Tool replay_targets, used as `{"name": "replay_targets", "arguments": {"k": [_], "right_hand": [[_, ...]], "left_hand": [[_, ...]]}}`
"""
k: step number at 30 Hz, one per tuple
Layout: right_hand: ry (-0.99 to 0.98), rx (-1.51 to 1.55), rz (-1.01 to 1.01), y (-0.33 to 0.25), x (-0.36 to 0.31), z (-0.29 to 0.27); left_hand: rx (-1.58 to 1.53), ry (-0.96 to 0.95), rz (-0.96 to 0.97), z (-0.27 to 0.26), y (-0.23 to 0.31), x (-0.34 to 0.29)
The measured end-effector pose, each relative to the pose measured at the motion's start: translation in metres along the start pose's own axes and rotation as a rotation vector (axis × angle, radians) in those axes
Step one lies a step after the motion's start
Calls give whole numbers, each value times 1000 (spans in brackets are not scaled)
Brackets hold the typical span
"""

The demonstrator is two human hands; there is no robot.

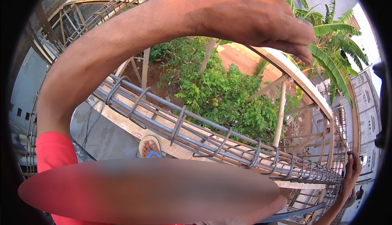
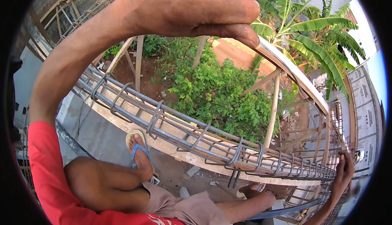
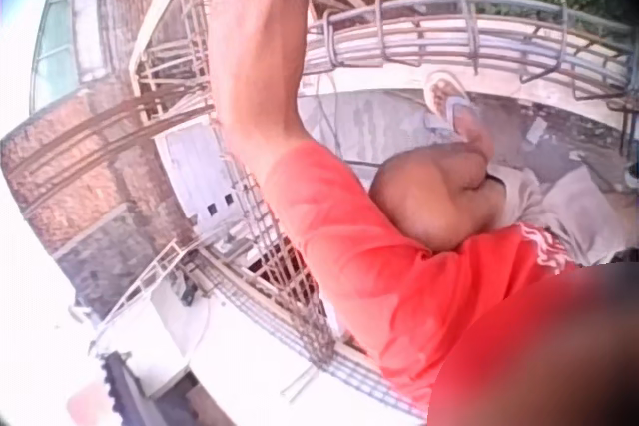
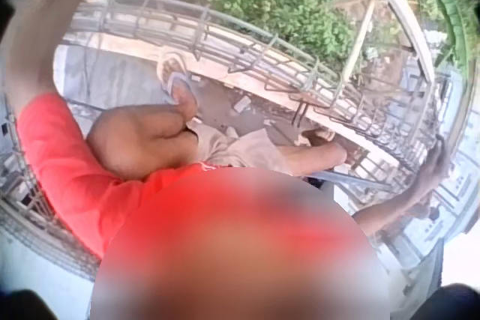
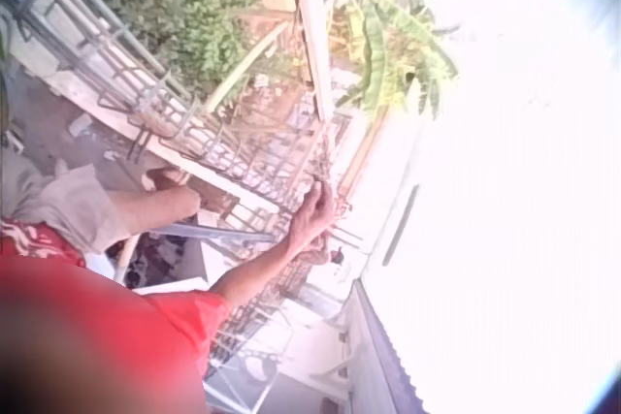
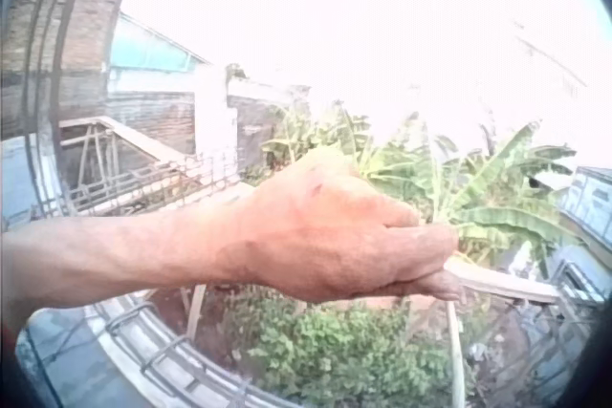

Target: The person is assembling a rebar cage on a construction site. They use pliers to bend and secure wire ties around the rebar framework, working along the length of the structure.

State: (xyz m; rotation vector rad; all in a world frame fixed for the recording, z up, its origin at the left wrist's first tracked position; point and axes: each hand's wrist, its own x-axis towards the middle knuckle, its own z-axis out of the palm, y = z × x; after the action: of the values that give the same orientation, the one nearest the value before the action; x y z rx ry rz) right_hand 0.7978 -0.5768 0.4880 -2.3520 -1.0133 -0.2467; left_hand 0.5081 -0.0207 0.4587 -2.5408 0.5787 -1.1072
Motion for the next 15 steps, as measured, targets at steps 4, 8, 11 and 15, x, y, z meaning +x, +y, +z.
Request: {"name": "replay_targets", "arguments": {"k": [4, 8, 11, 15], "right_hand": [[-1066, 141, -142, -9, 0, 5], [-267, 714, -316, -5, 22, -9], [22, 649, -29, -19, 41, 6], [-491, 36, 131, -70, 25, 52]], "left_hand": [[112, 86, -71, -24, -37, -32], [108, 17, 13, -25, -31, -73], [118, 17, 33, -26, -24, -85], [274, 144, -33, -55, -50, -88]]}}
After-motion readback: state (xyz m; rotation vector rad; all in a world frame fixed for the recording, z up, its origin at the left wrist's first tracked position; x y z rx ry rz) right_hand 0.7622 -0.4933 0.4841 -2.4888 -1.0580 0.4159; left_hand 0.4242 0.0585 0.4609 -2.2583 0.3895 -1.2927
